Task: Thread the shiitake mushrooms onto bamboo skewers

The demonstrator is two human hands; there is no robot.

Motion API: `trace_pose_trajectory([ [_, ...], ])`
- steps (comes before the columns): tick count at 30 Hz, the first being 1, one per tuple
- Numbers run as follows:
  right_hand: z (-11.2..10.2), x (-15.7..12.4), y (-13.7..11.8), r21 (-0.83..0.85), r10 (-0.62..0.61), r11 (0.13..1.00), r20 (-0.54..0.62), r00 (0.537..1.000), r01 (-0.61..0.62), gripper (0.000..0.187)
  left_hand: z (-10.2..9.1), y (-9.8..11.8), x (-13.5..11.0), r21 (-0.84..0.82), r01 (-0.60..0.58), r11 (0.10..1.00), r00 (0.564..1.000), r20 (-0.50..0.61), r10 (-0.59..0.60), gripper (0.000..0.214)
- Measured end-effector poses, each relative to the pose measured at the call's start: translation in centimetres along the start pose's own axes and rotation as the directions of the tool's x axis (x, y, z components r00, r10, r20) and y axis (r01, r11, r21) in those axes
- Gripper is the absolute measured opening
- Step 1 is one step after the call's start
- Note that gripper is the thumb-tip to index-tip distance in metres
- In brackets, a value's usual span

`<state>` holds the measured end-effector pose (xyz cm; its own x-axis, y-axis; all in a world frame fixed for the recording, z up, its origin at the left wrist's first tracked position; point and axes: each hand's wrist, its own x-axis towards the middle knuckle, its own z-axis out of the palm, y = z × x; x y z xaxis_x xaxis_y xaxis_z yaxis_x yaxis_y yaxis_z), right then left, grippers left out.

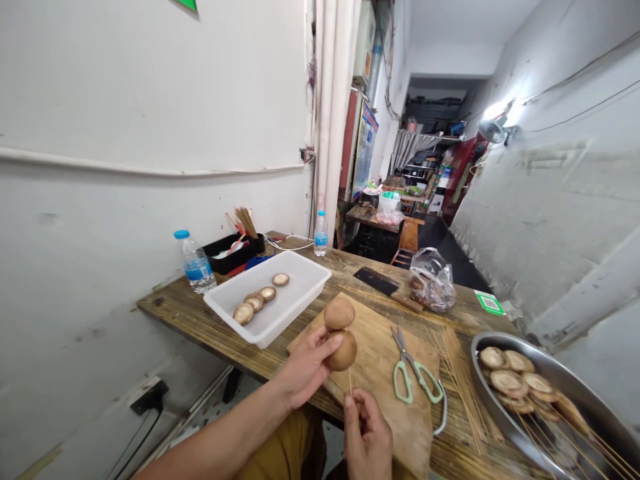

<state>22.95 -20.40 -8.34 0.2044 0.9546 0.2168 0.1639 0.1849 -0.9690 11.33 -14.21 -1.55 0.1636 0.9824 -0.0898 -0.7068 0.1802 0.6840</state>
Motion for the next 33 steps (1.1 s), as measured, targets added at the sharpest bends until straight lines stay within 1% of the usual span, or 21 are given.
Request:
trace_pose_trajectory([
  [3, -0.2, 0.4, 0.1, -0.025, 0.014, 1.0, 0.012, 1.0, -0.013, 0.041, -0.1, 0.1, -0.1, 0.009, -0.031, 0.999, 0.999, 0.028, 0.031, 0.04],
  [5, -0.3, 0.5, 0.4, -0.016, 0.021, 1.0, -0.003, 1.0, -0.021, 0.042, 0.0, 0.1, -0.1, -0.042, 0.003, 0.999, 0.999, 0.044, -0.001, 0.036],
  [6, -0.3, 0.5, 0.5, -0.001, 0.029, 1.0, -0.007, 1.0, -0.029, 0.042, 0.0, 0.1, -0.1, -0.086, 0.041, 0.995, 0.998, 0.042, -0.037, 0.033],
  [8, -0.1, 0.5, 0.6, 0.05, 0.07, 0.996, 0.0, 0.998, -0.07, 0.041, 0.1, -0.1, 0.1, -0.19, 0.146, 0.971, 0.989, 0.017, -0.145, 0.029],
  [10, 0.1, 0.3, 0.7, 0.114, 0.132, 0.984, 0.054, 0.99, -0.137, 0.04, 0.1, -0.4, 0.5, -0.275, 0.244, 0.93, 0.967, -0.005, -0.255, 0.029],
  [12, 0.5, 0.1, 0.7, 0.171, 0.181, 0.965, 0.107, 0.978, -0.197, 0.04, 0.1, -0.9, 0.8, -0.311, 0.31, 0.898, 0.946, 0.011, -0.323, 0.029],
  [15, 0.8, -0.1, 0.8, 0.225, 0.216, 0.944, 0.133, 0.967, -0.241, 0.043, -0.2, -1.5, 1.2, -0.311, 0.375, 0.873, 0.926, 0.077, -0.37, 0.028],
  [17, 0.8, -0.1, 0.8, 0.244, 0.225, 0.936, 0.134, 0.965, -0.252, 0.043, -0.2, -1.8, 1.3, -0.289, 0.406, 0.867, 0.913, 0.1, -0.395, 0.027],
  [18, 0.8, -0.1, 0.8, 0.247, 0.222, 0.936, 0.137, 0.965, -0.251, 0.043, -0.2, -1.9, 1.3, -0.268, 0.406, 0.874, 0.914, 0.094, -0.396, 0.026],
  [20, 0.8, -0.1, 0.8, 0.238, 0.204, 0.943, 0.145, 0.968, -0.235, 0.042, -0.1, -2.2, 1.3, -0.214, 0.37, 0.904, 0.928, 0.046, -0.369, 0.024],
  [23, 0.8, 0.1, 0.8, 0.182, 0.167, 0.963, 0.164, 0.972, -0.196, 0.043, 0.2, -2.4, 1.3, -0.155, 0.318, 0.935, 0.945, -0.025, -0.325, 0.023],
  [26, 0.6, 0.1, 1.1, 0.073, 0.136, 0.985, 0.209, 0.968, -0.154, 0.045, -0.3, -2.3, 1.9, -0.169, 0.324, 0.931, 0.936, -0.083, -0.341, 0.022],
  [28, 0.0, -0.1, 1.6, -0.029, 0.105, 0.994, 0.233, 0.967, -0.101, 0.043, -1.3, -2.3, 2.7, -0.191, 0.314, 0.93, 0.932, -0.127, -0.34, 0.021],
  [30, -1.1, -0.4, 2.4, -0.149, 0.062, 0.989, 0.243, 0.968, -0.026, 0.041, -2.8, -2.4, 3.7, -0.21, 0.306, 0.929, 0.929, -0.149, -0.339, 0.022],
  [33, -3.4, -1.5, 4.2, -0.346, 0.011, 0.935, 0.254, 0.967, 0.08, 0.037, -5.2, -3.1, 5.0, -0.241, 0.342, 0.908, 0.913, -0.143, -0.382, 0.021],
])
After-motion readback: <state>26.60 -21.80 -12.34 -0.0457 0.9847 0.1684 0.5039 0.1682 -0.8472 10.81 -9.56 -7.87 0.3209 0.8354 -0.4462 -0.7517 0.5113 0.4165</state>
